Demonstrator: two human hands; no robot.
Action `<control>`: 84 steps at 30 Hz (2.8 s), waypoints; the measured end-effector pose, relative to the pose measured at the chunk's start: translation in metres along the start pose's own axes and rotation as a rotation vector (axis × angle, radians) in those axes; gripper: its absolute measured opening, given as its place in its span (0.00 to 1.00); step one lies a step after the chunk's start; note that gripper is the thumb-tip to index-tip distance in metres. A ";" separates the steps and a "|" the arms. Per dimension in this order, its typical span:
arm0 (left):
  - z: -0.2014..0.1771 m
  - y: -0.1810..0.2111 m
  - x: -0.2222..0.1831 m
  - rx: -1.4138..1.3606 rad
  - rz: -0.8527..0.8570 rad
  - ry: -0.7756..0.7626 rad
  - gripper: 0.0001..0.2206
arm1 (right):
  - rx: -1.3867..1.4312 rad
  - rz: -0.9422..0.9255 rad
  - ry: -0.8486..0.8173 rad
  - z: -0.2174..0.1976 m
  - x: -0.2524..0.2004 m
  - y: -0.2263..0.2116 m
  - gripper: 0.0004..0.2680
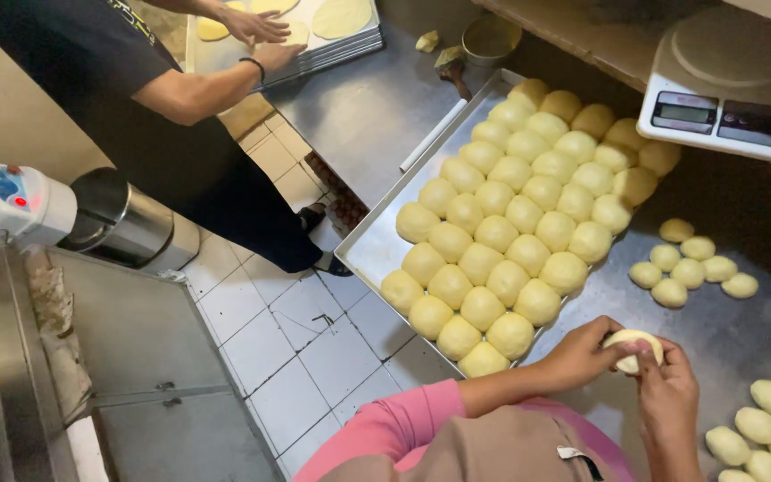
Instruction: Filling dough balls with chocolate paste and arranging them onto a tray for baking.
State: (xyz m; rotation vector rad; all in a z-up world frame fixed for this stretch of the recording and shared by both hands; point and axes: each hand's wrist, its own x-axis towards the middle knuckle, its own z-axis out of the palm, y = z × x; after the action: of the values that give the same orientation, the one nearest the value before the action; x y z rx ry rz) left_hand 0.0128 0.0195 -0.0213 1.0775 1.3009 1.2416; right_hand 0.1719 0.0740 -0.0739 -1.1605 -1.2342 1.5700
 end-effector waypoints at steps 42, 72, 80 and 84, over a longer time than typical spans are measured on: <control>-0.015 -0.003 0.002 -0.085 0.063 -0.035 0.23 | 0.208 0.173 -0.040 0.006 -0.005 -0.007 0.12; -0.006 -0.005 -0.008 -0.117 -0.046 -0.031 0.18 | -0.182 -0.013 0.119 0.010 -0.019 -0.014 0.15; -0.001 -0.007 -0.007 -0.248 -0.116 -0.021 0.18 | -0.430 -0.162 0.189 0.010 -0.025 -0.023 0.13; 0.001 -0.009 -0.009 -0.362 -0.118 -0.006 0.14 | -0.440 -0.203 0.168 0.010 -0.028 -0.024 0.15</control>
State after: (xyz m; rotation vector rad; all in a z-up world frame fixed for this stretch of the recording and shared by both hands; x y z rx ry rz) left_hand 0.0153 0.0104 -0.0297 0.7352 1.0663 1.3204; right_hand 0.1703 0.0498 -0.0443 -1.3570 -1.5751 1.0562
